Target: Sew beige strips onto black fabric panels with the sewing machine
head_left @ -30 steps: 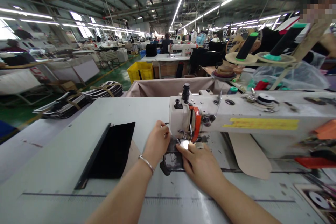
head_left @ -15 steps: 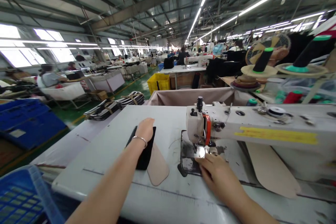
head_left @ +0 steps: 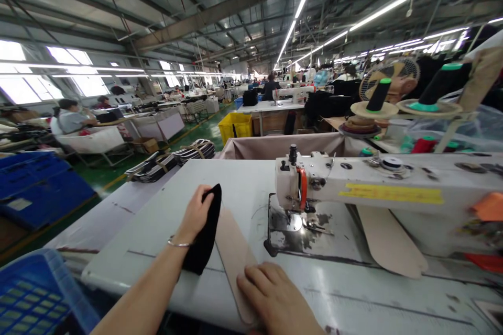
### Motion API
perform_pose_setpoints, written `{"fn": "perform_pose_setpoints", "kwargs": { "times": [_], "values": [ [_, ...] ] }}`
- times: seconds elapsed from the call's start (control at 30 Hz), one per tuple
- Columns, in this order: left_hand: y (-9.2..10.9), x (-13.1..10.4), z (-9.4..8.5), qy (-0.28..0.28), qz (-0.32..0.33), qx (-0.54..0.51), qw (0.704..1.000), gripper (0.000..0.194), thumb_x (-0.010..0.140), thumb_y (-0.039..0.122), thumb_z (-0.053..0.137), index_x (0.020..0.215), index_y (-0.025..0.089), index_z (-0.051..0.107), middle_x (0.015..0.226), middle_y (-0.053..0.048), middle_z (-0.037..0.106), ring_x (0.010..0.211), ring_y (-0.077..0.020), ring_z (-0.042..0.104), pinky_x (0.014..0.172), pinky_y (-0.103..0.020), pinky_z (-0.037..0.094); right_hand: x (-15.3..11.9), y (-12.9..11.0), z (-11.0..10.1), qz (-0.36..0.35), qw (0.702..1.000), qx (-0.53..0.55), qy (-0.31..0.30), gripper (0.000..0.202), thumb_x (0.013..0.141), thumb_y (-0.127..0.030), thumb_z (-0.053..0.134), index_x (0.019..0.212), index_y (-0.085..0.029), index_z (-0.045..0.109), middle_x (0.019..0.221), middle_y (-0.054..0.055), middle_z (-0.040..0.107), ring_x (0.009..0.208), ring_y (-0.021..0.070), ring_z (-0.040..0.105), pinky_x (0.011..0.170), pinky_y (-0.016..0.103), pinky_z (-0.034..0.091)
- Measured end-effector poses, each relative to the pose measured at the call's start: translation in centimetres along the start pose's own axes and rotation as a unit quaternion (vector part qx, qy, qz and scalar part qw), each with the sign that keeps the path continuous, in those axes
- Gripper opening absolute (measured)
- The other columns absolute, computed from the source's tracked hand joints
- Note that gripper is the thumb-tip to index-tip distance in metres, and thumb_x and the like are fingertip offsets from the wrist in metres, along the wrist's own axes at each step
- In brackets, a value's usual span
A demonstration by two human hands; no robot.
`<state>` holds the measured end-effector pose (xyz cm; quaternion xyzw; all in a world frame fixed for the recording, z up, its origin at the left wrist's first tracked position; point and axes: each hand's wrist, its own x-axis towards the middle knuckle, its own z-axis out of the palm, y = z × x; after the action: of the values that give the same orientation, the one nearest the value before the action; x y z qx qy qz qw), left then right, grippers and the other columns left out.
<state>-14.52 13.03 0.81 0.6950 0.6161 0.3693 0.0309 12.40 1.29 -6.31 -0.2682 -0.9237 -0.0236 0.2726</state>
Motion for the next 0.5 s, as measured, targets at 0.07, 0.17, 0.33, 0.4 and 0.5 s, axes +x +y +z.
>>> {"fn": "perform_pose_setpoints", "kwargs": {
  "times": [0.07, 0.17, 0.33, 0.4, 0.5],
  "values": [
    [-1.1, 1.2, -2.2, 0.044, -0.015, 0.011, 0.999, 0.031, 0.095, 0.044, 0.035, 0.105, 0.020, 0.051, 0.104, -0.008, 0.063, 0.103, -0.0254, 0.060, 0.095, -0.040, 0.047, -0.3, -0.8, 0.8, 0.010, 0.997, -0.032, 0.063, 0.069, 0.073, -0.072, 0.070, 0.120, -0.022, 0.055, 0.100, 0.000, 0.067, 0.081, 0.0192, 0.056, 0.072, 0.032, 0.045],
    [-3.1, 2.6, -5.1, 0.070, -0.027, 0.039, 0.996, 0.031, 0.092, 0.046, 0.037, 0.099, 0.020, 0.053, 0.100, -0.007, 0.064, 0.099, -0.0263, 0.061, 0.092, -0.041, 0.048, -0.9, -1.7, 1.8, 0.013, 0.990, -0.058, 0.125, 0.053, 0.078, -0.059, 0.074, 0.111, -0.021, 0.058, 0.085, -0.001, 0.063, 0.073, 0.0191, 0.051, 0.065, 0.034, 0.039],
    [-6.8, 3.8, -8.6, 0.074, -0.049, 0.107, 0.990, 0.026, 0.088, 0.039, 0.041, 0.097, 0.019, 0.054, 0.102, -0.011, 0.063, 0.100, -0.0292, 0.060, 0.094, -0.045, 0.047, -2.0, -2.3, 2.5, 0.009, 0.975, -0.086, 0.205, 0.009, 0.090, -0.023, 0.062, 0.099, -0.021, 0.060, 0.070, -0.001, 0.056, 0.064, 0.0181, 0.046, 0.063, 0.035, 0.032],
    [-7.8, 3.8, -9.2, 0.063, -0.058, 0.134, 0.987, 0.022, 0.084, 0.032, 0.044, 0.096, 0.018, 0.056, 0.099, -0.012, 0.063, 0.101, -0.0316, 0.060, 0.096, -0.050, 0.046, -2.4, -2.3, 2.3, 0.013, 0.971, -0.091, 0.219, 0.009, 0.092, -0.019, 0.055, 0.097, -0.021, 0.062, 0.068, -0.001, 0.056, 0.062, 0.0185, 0.046, 0.062, 0.035, 0.032],
    [-7.5, 2.6, -8.2, 0.025, -0.033, 0.155, 0.987, 0.027, 0.080, 0.023, 0.049, 0.104, 0.016, 0.060, 0.106, -0.015, 0.064, 0.111, -0.0342, 0.056, 0.105, -0.056, 0.038, -3.0, -2.4, 1.7, 0.013, 0.969, -0.100, 0.227, 0.017, 0.093, -0.014, 0.049, 0.096, -0.021, 0.064, 0.067, -0.001, 0.058, 0.059, 0.0181, 0.048, 0.061, 0.035, 0.034]
  ]
}}
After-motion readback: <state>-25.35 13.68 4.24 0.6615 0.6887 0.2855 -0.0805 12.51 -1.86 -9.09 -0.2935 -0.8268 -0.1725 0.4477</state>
